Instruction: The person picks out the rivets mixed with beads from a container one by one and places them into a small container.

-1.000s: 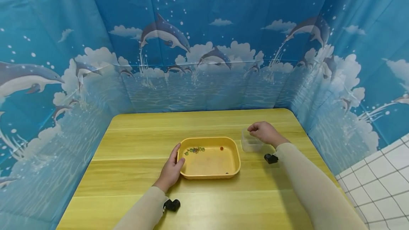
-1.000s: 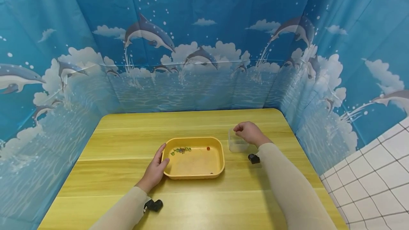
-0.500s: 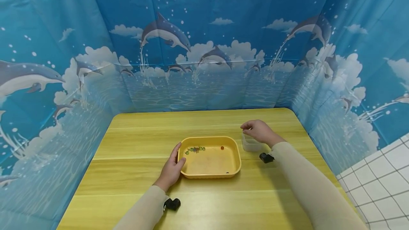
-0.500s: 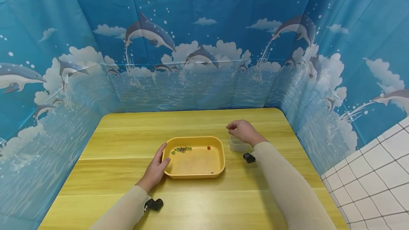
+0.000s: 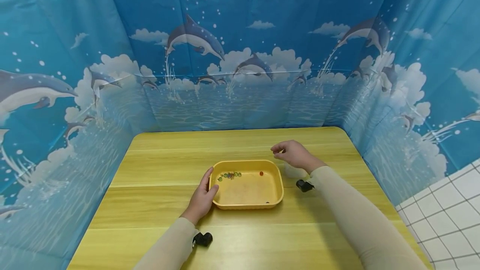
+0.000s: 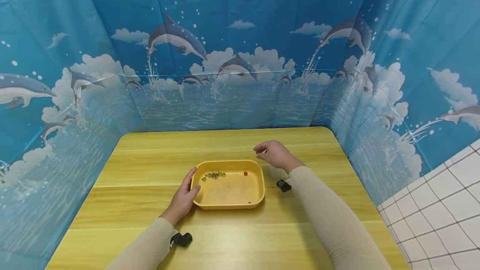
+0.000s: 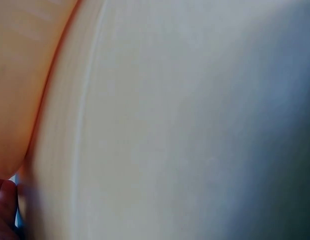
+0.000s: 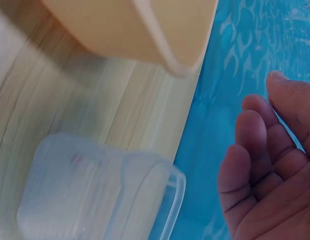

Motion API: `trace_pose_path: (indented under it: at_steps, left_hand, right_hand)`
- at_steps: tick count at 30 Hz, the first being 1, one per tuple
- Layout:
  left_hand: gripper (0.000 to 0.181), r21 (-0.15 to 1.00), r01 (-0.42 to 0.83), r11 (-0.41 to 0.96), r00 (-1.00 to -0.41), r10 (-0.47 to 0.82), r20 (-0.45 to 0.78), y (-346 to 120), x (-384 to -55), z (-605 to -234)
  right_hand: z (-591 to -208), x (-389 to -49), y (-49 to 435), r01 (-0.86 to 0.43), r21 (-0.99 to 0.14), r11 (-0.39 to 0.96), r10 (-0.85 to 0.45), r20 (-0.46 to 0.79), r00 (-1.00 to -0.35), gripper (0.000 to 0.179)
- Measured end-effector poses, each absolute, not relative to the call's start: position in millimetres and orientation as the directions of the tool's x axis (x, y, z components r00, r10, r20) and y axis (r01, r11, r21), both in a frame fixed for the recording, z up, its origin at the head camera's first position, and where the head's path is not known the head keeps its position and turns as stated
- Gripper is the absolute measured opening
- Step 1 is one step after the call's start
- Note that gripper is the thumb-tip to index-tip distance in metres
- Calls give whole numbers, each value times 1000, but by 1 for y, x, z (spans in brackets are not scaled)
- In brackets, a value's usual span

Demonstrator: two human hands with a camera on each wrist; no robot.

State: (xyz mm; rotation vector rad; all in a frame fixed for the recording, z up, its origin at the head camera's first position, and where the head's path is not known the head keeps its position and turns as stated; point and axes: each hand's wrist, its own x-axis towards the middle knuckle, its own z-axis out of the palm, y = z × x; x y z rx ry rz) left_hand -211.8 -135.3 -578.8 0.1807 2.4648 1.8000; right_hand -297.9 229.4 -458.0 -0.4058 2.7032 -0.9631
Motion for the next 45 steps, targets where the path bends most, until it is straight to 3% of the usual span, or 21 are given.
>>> trace_pose_path:
  at_steps: [23,31,38,45]
  left_hand:
    - [67,948,47,315,-989,146,1,-137,-213,-583]
    - [67,938,25,346,-992,127,-21,-136,-212,-578]
    - [67,935,34,352,-992,129,-13,-136,-214,-577]
    - [67,940,30,341,-992,125,-14,-135,-215,-580]
  right_hand:
    - [-462,-289,178,-184,-700,691,-396,-153,-905,31]
    - [-464,-286,163,-239,-695,678,-450,-136,-882,33]
    - [-467,-285,150,-199,-747,634,-487,-186,-853,37]
    - [-473,-284,134,-245,-712,659,-502,-173,-847,38]
